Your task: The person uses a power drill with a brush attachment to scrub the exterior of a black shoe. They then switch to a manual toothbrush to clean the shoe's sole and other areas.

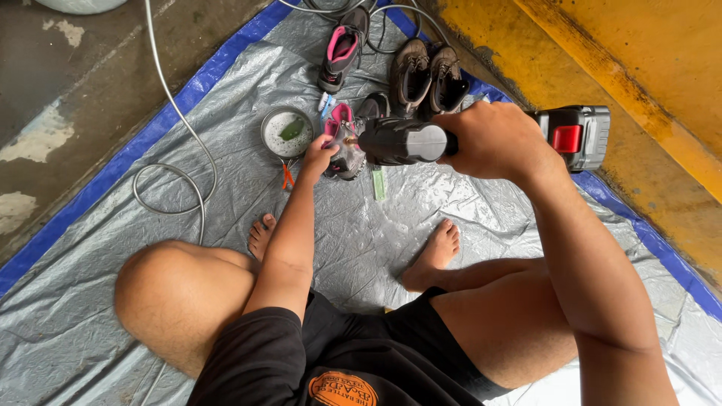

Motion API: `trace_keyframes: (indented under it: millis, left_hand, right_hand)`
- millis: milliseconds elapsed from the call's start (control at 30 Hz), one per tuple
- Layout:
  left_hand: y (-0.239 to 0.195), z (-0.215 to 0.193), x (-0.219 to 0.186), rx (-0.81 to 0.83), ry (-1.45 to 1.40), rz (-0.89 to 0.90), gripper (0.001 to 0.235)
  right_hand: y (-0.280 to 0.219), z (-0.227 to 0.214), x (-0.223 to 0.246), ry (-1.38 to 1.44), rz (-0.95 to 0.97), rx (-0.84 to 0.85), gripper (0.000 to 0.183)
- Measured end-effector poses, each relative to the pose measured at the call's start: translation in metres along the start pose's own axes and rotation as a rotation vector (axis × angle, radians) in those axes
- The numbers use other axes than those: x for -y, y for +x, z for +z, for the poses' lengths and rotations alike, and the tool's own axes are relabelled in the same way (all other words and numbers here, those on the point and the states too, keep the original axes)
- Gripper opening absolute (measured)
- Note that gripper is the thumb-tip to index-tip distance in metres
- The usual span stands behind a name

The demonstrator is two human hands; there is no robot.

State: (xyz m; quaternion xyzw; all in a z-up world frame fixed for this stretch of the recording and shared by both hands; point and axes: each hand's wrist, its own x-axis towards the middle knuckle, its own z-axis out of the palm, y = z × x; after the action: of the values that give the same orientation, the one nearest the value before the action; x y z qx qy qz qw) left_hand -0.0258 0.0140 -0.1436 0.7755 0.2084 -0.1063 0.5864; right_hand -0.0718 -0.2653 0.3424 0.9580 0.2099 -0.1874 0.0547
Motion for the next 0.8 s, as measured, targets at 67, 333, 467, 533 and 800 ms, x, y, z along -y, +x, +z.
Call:
trace_keyframes:
  millis: [67,333,467,533,800]
  left_hand:
    - [0.013,0.002,0.01,-0.024,0.003,-0.016,0.042]
    - [0.013,-0.005,0.01,-0.16,0.008,-0.04,0.039]
    - [0.0,-0.006,0.004,-0.214,0.213,0.06,0.039]
    - [-0.008,-0.005,0.002,-0.221,0.243,0.073,0.042]
    - [-0.031,-0.006,-0.011,-0.147,0.477,0.138,0.044]
  right_hand:
    - [0.003,0.002,-0.001,0.031,0.0,0.001,0.044]
    - [0.011,-0.009,0.012,0.029,0.023,0.023,0.039]
    - [0.017,-0.004,0.015,0.029,0.009,0.04,0.038]
    - [0.017,-0.004,0.018,0.025,0.0,0.053,0.035]
    - [0.019,0.013,0.008,-0.041,-0.05,0.102,0.037]
